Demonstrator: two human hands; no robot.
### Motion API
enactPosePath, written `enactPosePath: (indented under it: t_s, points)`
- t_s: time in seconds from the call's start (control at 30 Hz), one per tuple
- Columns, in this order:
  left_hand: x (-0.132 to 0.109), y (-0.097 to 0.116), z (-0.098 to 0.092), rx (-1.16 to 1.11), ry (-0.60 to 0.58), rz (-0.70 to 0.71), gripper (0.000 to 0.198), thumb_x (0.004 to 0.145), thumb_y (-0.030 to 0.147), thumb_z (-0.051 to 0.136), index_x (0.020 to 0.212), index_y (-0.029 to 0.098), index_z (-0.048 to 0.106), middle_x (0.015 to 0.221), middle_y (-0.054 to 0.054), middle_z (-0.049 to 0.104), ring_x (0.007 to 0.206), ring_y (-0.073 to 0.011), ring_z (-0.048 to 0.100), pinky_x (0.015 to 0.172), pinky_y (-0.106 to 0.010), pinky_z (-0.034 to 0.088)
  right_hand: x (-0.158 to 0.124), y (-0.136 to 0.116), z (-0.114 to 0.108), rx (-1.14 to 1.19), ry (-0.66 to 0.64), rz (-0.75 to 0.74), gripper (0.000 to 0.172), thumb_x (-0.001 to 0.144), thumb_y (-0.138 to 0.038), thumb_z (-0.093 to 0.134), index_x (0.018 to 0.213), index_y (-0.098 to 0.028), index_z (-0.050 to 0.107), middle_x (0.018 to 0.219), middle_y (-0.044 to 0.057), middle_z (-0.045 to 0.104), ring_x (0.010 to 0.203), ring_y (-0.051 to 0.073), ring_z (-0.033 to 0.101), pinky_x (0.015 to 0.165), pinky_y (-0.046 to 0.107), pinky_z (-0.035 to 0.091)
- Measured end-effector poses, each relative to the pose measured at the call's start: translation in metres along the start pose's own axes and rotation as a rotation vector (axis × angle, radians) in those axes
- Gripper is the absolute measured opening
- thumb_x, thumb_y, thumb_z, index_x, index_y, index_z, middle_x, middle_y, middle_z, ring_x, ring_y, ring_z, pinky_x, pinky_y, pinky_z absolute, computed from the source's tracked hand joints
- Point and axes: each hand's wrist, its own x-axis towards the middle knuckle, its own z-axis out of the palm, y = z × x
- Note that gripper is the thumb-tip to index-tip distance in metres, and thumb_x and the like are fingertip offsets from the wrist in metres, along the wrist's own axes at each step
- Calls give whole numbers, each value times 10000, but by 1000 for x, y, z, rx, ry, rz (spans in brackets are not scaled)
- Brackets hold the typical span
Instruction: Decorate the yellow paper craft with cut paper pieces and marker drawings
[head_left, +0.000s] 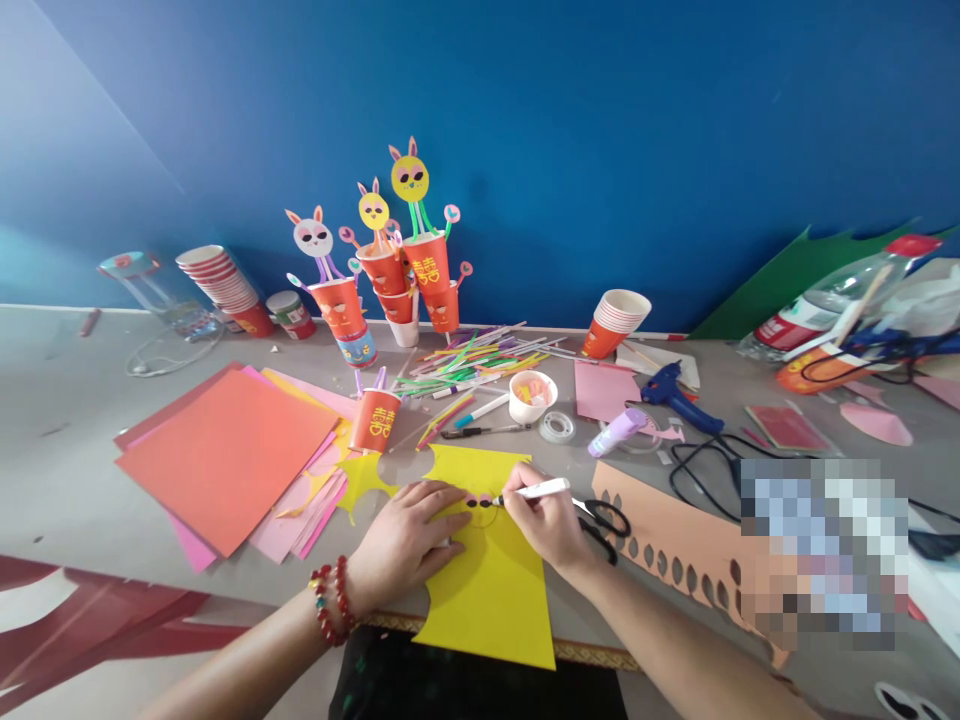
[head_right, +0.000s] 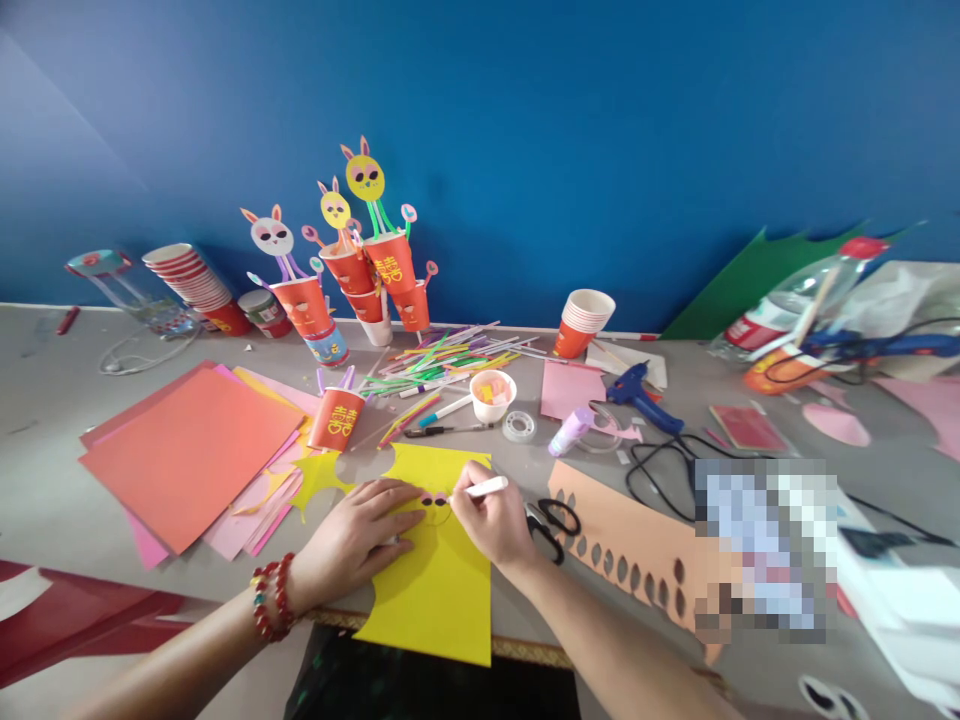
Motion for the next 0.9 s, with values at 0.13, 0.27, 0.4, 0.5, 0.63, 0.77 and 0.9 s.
enactPosePath:
  t_s: [0.13,0.27,0.4,0.5,0.63,0.77,0.9]
  points:
    - [0,0,0,1,-1,0,307,986,361,514,1236,231,637,1378,-80,600,1212,-300,539,984,-474,469,0,1,0,-28,-10,-14,205,856,-213,489,655,-227,453,569,-46,461,514,135,448,512,254,324]
    - [0,0,0,0,-3,-6,304,981,362,525,1231,234,642,1374,-80,603,1207,-299,542,982,-472,471,0,1,0,9,-14,-21,206,867,-214,483,663,-228,459,562,-53,437,501,130,426,496,251,317]
    - [0,0,1,-1,1,-7,309,980,361,528,1240,236,639,1376,-78,601,1210,-297,541,992,-472,467,0,1,0,6,-5,-12,203,866,-203,478,666,-228,455,554,-56,435,494,128,423,493,251,315]
    - [0,0,1,2,10,-6,309,977,359,534,1242,239,639,1372,-77,603,1208,-294,544,991,-469,469,0,1,0,-24,-11,-20,207,863,-207,482,659,-226,456,561,-50,450,509,131,443,507,253,321]
    - [-1,0,1,2,13,-7,306,975,356,536,1236,240,644,1364,-83,607,1204,-291,547,985,-460,476,-1,-1,0,-22,-10,-10,211,874,-217,483,664,-222,460,566,-49,452,512,128,444,509,251,322]
    - [0,0,0,-6,2,-6,309,979,358,528,1236,229,640,1377,-83,599,1214,-292,538,995,-466,469,-2,0,0,67,18,2,208,885,-211,473,678,-225,461,561,-57,412,496,120,396,485,243,310]
    - [0,1,0,-7,2,-11,301,983,357,521,1225,226,644,1379,-82,599,1218,-294,536,1000,-467,464,-2,3,0,101,18,0,202,885,-200,477,686,-226,463,558,-56,420,497,122,394,478,241,308]
